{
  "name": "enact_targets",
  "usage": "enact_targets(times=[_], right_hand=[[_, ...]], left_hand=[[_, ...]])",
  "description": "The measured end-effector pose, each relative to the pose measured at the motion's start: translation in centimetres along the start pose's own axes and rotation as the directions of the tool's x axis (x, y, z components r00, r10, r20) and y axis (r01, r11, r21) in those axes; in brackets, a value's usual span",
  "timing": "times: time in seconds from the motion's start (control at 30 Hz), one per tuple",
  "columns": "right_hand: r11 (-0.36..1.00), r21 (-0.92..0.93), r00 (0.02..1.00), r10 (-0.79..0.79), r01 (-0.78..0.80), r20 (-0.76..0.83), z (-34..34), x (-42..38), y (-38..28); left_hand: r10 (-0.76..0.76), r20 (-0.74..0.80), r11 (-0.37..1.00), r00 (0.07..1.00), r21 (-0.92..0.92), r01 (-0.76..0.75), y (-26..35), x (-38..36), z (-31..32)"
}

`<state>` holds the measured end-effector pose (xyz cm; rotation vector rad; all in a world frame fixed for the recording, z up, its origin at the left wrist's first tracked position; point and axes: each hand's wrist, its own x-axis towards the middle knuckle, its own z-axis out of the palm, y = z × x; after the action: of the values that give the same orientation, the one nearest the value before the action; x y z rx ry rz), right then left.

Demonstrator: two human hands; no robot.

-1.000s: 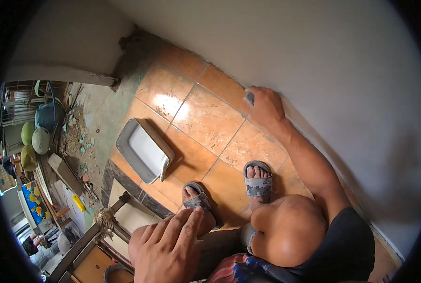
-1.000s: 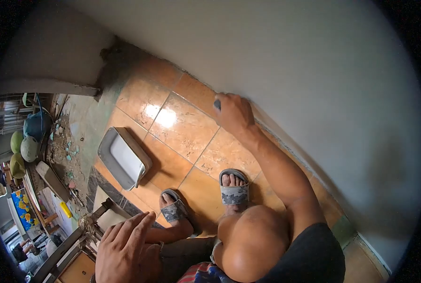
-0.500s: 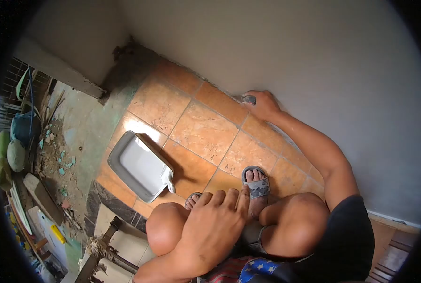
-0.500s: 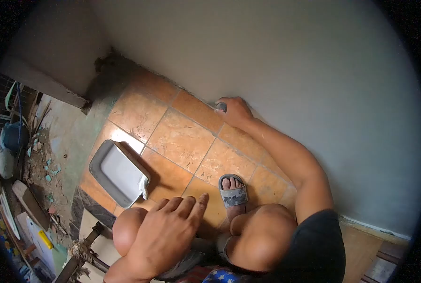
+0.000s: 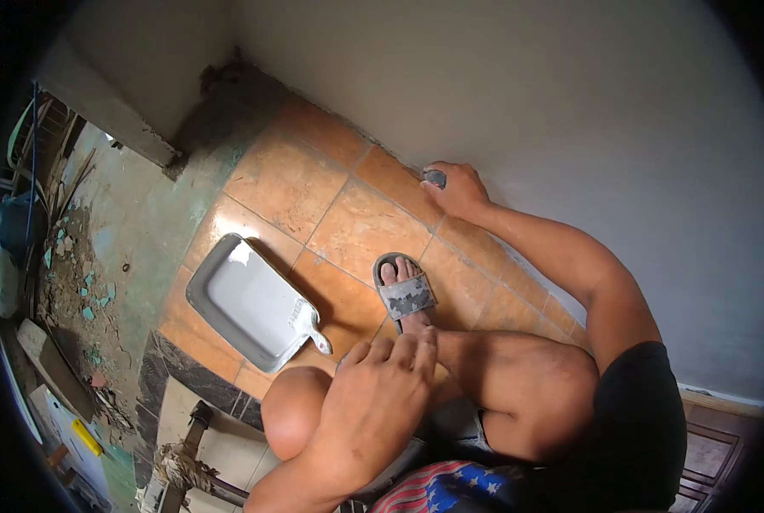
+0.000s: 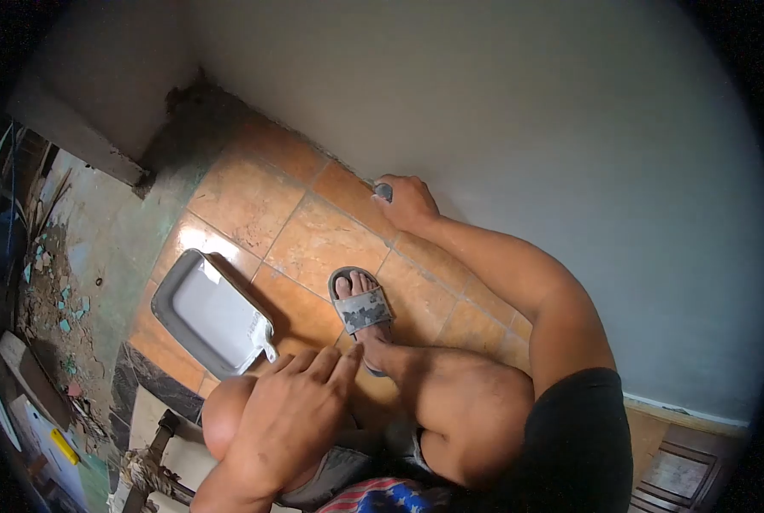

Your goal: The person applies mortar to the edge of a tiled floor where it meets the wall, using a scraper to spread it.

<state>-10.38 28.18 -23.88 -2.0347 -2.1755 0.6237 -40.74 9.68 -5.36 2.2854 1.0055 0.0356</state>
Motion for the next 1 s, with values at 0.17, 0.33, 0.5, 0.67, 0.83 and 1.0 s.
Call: enact_targets(times=[0.17, 0.33, 0.5, 0.67, 0.83, 1.0], right_hand=[[1.000, 0.028, 1.000, -0.005, 0.006, -0.029, 1.3, 1.7, 2.1], [0.999, 0.010, 0.997, -0.044, 0.045, -0.067, 1.3, 1.0, 1.5], [0.991, 0.033, 0.991, -0.128, 0.129, -0.032, 1.5, 2.1, 1.0], [0.996, 0.087, 0.998, -0.028, 0.033, -0.060, 1.9, 4.2, 1.0], [0.998, 0.064, 0.998, -0.024, 0.021, 0.054, 0.7, 4.0, -1.0], [1.000, 0.014, 1.000, -0.008, 0.008, -0.004, 1.2, 6.2, -0.1]], left_hand=[[-0.224, 0.009, 0.973, 0.975, -0.053, 0.224, -0.7, -3.2, -0.6], [-0.246, 0.035, 0.968, 0.969, -0.033, 0.247, -1.6, -3.7, -0.7], [-0.240, -0.073, 0.970, 0.968, 0.033, 0.243, -1.9, -3.1, -2.1], [-0.330, -0.026, 0.932, 0.944, 0.150, 0.330, 0.4, -2.9, -6.2], [-0.286, -0.041, 0.953, 0.957, 0.096, 0.289, -1.4, -0.8, -3.6], [-0.295, 0.113, 0.954, 0.949, -0.020, 0.299, -2.4, -1.0, -0.8]])
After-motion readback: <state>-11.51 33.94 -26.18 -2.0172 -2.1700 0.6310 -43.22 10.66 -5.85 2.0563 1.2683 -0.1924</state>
